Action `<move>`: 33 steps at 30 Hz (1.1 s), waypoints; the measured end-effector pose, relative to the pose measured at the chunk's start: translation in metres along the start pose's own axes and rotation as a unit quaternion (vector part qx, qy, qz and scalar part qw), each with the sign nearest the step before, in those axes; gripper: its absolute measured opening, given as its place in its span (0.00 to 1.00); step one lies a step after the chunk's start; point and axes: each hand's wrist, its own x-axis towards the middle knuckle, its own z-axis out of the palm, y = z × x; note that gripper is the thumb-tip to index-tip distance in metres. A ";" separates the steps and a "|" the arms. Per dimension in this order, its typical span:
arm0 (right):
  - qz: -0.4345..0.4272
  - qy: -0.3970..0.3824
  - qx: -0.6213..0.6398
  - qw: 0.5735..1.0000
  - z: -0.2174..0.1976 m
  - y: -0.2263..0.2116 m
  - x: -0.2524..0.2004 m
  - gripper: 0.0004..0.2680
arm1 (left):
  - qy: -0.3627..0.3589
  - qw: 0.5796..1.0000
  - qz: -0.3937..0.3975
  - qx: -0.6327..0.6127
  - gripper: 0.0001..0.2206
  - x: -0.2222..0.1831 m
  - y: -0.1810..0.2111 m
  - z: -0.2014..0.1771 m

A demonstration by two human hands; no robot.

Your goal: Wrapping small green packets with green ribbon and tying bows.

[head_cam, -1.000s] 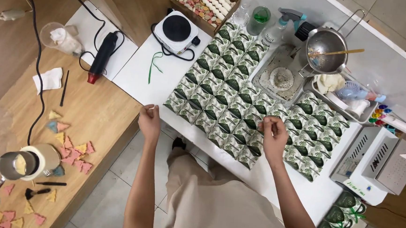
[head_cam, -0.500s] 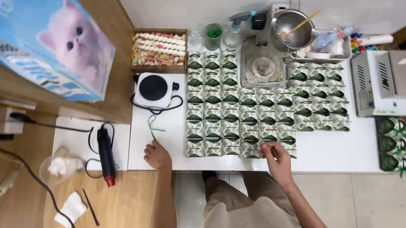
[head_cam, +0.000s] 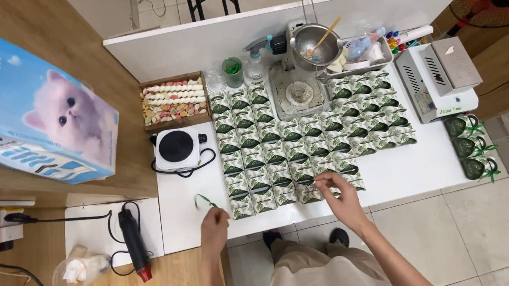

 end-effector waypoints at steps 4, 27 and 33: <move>-0.126 -0.038 0.025 0.991 -0.017 -0.051 0.000 0.11 | -0.208 0.961 0.160 -0.085 0.08 -0.051 0.042 0.051; 0.037 -0.318 0.229 0.919 -0.393 0.144 0.002 0.05 | -0.331 0.941 0.042 0.060 0.11 -0.212 0.266 0.441; 0.023 -0.288 0.198 0.937 -0.405 0.149 0.002 0.04 | -0.359 0.925 0.103 0.074 0.14 -0.174 0.245 0.465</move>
